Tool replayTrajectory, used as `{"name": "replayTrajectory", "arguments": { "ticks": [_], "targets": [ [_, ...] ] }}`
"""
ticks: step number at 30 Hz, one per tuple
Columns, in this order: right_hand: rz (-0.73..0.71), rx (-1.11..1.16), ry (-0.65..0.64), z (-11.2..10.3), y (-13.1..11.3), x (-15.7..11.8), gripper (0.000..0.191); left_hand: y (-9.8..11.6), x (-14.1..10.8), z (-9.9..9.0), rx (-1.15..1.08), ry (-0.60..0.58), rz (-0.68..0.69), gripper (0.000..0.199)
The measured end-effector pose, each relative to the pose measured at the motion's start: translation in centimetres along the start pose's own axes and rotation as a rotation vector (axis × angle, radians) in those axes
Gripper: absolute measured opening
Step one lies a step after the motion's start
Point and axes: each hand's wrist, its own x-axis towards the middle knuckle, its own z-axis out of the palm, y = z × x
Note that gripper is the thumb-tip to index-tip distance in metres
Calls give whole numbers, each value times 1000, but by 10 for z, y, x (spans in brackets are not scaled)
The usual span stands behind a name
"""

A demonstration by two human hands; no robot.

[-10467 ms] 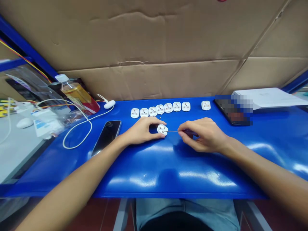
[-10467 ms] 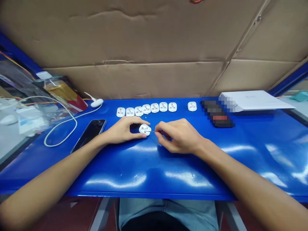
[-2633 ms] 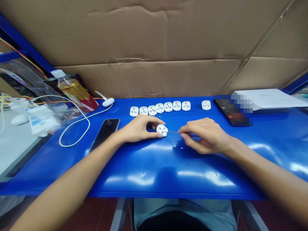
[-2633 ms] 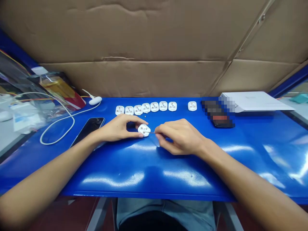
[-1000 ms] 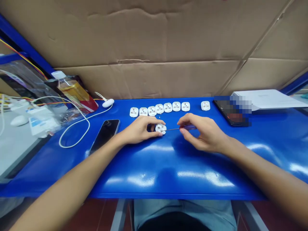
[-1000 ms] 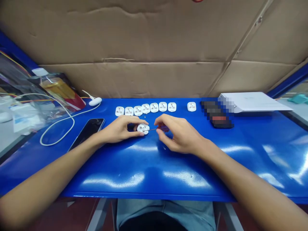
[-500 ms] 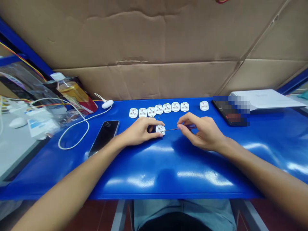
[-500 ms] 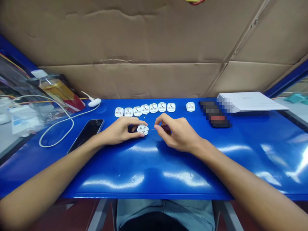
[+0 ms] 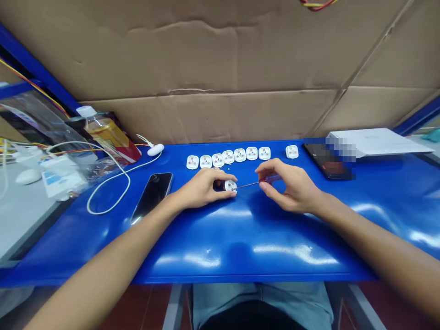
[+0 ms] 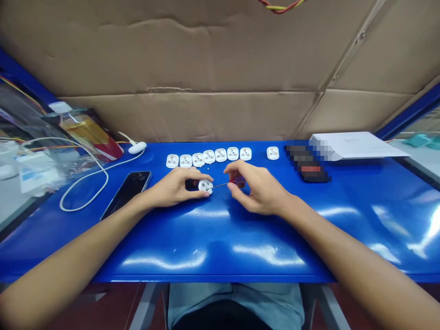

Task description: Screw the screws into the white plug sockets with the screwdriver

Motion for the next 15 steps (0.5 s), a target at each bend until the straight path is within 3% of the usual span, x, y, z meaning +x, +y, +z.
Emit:
{"name": "replayTrajectory", "arguments": {
  "ticks": [6, 10, 15],
  "targets": [
    [40, -14, 47, 1, 0, 0, 16, 2, 0, 0, -6, -3, -18, 46],
    [8, 11, -41, -2, 2, 0, 16, 3, 0, 0, -14, -15, -38, 44],
    [-11, -76, 15, -2, 3, -1, 12, 1, 1, 0, -29, -24, -12, 49]
  ]
}}
